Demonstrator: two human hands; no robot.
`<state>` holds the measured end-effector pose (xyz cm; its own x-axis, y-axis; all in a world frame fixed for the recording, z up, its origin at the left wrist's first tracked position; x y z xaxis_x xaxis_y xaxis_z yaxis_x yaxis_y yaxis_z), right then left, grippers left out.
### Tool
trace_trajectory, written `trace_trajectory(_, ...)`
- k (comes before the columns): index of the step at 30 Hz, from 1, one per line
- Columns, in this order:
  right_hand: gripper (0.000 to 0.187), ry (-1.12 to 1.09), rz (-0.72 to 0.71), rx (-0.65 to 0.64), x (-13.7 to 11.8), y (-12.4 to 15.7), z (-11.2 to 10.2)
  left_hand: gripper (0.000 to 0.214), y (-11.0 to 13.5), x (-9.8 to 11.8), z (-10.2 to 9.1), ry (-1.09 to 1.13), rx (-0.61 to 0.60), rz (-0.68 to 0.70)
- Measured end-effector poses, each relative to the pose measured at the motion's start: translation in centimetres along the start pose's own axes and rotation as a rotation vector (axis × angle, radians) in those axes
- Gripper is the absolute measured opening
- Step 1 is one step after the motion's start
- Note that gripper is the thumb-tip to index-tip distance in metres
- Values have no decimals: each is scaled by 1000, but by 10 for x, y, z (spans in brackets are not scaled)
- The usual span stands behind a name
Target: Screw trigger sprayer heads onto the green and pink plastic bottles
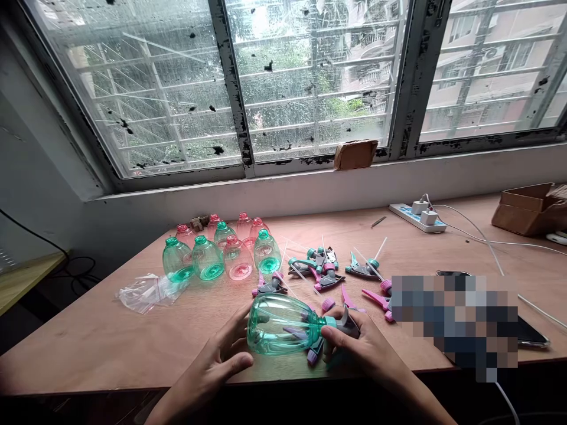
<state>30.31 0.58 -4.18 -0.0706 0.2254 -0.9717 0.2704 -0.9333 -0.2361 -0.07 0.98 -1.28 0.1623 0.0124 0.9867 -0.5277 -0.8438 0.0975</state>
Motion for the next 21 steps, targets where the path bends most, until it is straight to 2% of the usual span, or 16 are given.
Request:
trace_trajectory(5,39,-23,5,-10,2,0,0,59,-2,3,-2,-16,54,31)
trace_trajectory(10,39,-26,7,42,0,1,0,66,1,6,3,41,-52,-1)
trace_trajectory(17,39,-29,29,48,-2,2,2,70,3,10,3,42,-96,49)
trace_trajectory(21,38,-50,16,19,-1,1,2,53,0,10,2,33,-39,43)
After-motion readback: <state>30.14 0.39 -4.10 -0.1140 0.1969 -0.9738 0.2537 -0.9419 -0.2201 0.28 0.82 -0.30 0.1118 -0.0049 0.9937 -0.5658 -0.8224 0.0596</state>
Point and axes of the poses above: each hand's wrist, its own y-axis away from the middle knuckle, its own z-axis out of the palm, x = y × z, the point moved 1 cm from there along -y, towards the middle knuckle, and after that the axes turned 10 degrees about -z, right-handed, at the moved point
